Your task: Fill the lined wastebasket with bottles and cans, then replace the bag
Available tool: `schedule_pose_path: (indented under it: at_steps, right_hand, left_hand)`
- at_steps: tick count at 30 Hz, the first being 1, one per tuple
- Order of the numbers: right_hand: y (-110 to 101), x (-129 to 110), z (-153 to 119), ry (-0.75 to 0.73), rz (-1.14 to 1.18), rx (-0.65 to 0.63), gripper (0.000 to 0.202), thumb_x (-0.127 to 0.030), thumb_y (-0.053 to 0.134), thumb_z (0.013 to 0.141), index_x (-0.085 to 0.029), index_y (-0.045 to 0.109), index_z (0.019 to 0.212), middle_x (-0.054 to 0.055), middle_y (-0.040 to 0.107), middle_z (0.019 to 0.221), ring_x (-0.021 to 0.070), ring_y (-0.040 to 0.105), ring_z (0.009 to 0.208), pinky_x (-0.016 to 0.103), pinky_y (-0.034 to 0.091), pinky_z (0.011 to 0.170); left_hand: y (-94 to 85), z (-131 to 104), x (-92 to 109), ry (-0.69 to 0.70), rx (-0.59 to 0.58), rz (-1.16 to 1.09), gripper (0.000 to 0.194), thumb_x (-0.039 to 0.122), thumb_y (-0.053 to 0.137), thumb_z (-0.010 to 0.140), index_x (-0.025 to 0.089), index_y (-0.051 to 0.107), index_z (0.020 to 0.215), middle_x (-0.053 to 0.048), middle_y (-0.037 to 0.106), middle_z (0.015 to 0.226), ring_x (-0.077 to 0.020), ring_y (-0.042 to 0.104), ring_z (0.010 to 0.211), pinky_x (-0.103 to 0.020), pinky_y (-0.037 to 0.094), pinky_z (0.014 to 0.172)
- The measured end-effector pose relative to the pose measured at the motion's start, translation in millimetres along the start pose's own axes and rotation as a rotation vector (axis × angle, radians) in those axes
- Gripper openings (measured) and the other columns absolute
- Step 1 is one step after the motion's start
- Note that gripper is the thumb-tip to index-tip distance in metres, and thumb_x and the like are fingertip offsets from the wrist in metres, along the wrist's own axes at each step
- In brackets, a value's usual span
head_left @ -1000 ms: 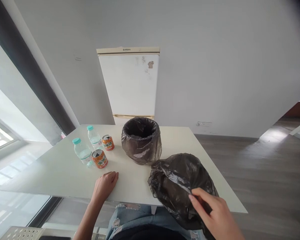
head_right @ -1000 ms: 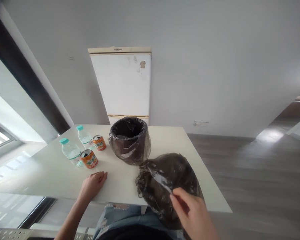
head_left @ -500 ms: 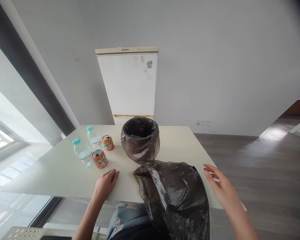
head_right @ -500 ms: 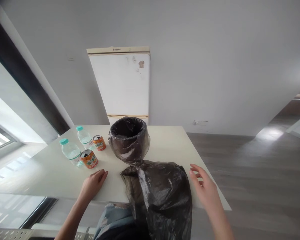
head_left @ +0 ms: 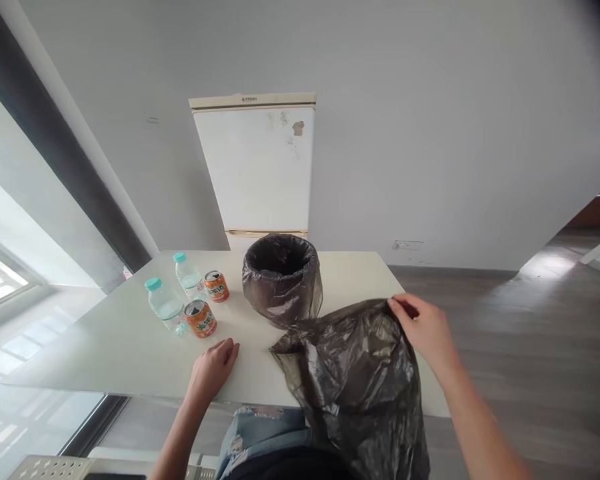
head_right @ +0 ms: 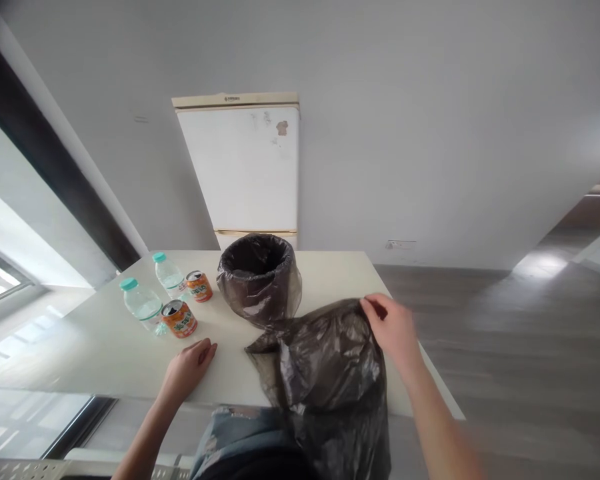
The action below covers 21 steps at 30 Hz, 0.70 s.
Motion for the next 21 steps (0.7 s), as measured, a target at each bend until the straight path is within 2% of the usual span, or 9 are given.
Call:
schedule_pose_path:
  at_steps: [2,5,6,7,9,10,14,18,21]
  right_hand:
    - [-27,-33,18,-0.172,-0.014,0.165,0.028,-0.048,0.062,0.095,-0.023,0.074,0.094,0.008,0.076,0.087,0.0247,0.067,0.074,0.035,0.049,0.069]
    - [-76,-77,41,-0.394,-0.092,0.601,0.022,-0.039,0.063,0.095,-0.02,0.07,0.086,0.007,0.07,0.08,0.0209,0.062,0.071,0.033,0.049,0.072]
    - [-88,-88,49,-0.43,-0.118,0.66,0.021,-0.038,0.063,0.094,-0.02,0.069,0.085,0.008,0.07,0.083,0.0203,0.062,0.073,0.033,0.049,0.075]
    - [-96,-97,60,-0.447,-0.131,0.612,0.021,-0.038,0.063,0.094,-0.02,0.07,0.086,0.007,0.07,0.086,0.0187,0.061,0.072,0.032,0.049,0.075]
    - [-104,-110,83,-0.42,-0.166,0.329,0.021,-0.037,0.062,0.095,-0.021,0.072,0.086,0.005,0.072,0.083,0.0166,0.063,0.07,0.03,0.049,0.074]
    - [-110,-115,90,-0.404,-0.162,0.323,0.02,-0.036,0.062,0.094,-0.021,0.072,0.085,0.005,0.072,0.082,0.0165,0.064,0.07,0.029,0.049,0.073]
    - [-137,-130,106,-0.348,-0.092,0.523,0.015,-0.033,0.069,0.088,-0.019,0.074,0.087,0.005,0.073,0.082,0.0157,0.063,0.069,0.027,0.044,0.065]
    - [-139,-140,117,-0.271,-0.023,0.338,0.017,-0.036,0.072,0.087,-0.02,0.076,0.084,0.002,0.072,0.076,0.0134,0.059,0.066,0.028,0.042,0.066]
    - [-140,-147,117,-0.262,0.057,0.3,0.016,-0.036,0.073,0.086,-0.021,0.076,0.083,0.001,0.071,0.076,0.0132,0.059,0.068,0.028,0.041,0.066]
  left_hand:
    - [0.8,0,0,0.008,0.001,-0.003,0.035,0.04,0.038,0.107,0.022,0.044,0.078,0.001,0.061,0.076,-0.0141,0.053,0.066,-0.026,0.025,0.061]
    - [1.9,-2,-2,0.008,0.004,-0.009,0.035,0.04,0.038,0.107,0.022,0.044,0.078,0.001,0.06,0.075,-0.014,0.053,0.065,-0.025,0.025,0.061]
    - [2.2,-2,-3,0.006,0.007,-0.009,0.035,0.041,0.037,0.107,0.022,0.044,0.078,0.001,0.059,0.075,-0.014,0.053,0.065,-0.026,0.025,0.061]
    - [2.4,-2,-3,0.006,0.01,-0.009,0.035,0.041,0.037,0.107,0.022,0.044,0.078,0.001,0.059,0.075,-0.014,0.052,0.064,-0.026,0.025,0.061]
    - [2.6,-2,-3,0.008,0.013,-0.01,0.035,0.041,0.037,0.107,0.022,0.044,0.078,0.001,0.059,0.074,-0.014,0.052,0.064,-0.026,0.025,0.061]
    - [2.6,-2,-3,0.008,0.012,-0.012,0.035,0.041,0.038,0.107,0.022,0.045,0.077,0.001,0.059,0.074,-0.014,0.052,0.064,-0.026,0.025,0.061]
    - [2.1,-2,-2,0.006,0.015,-0.021,0.034,0.04,0.039,0.106,0.022,0.045,0.078,0.001,0.059,0.074,-0.014,0.051,0.063,-0.026,0.025,0.06]
    - [2.3,-3,-4,0.014,0.033,-0.044,0.035,0.041,0.038,0.107,0.022,0.044,0.077,0.002,0.058,0.073,-0.0132,0.049,0.062,-0.025,0.026,0.06]
    - [1.0,-4,-5,0.03,0.075,-0.1,0.035,0.041,0.041,0.106,0.022,0.044,0.077,0.003,0.055,0.07,-0.0125,0.047,0.06,-0.025,0.027,0.059]
Point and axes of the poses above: each hand's wrist, its own z-axis towards the middle knuckle, its own y-axis out of the palm, x = y × z, the point moved 4 cm from there along z, towards the middle knuckle
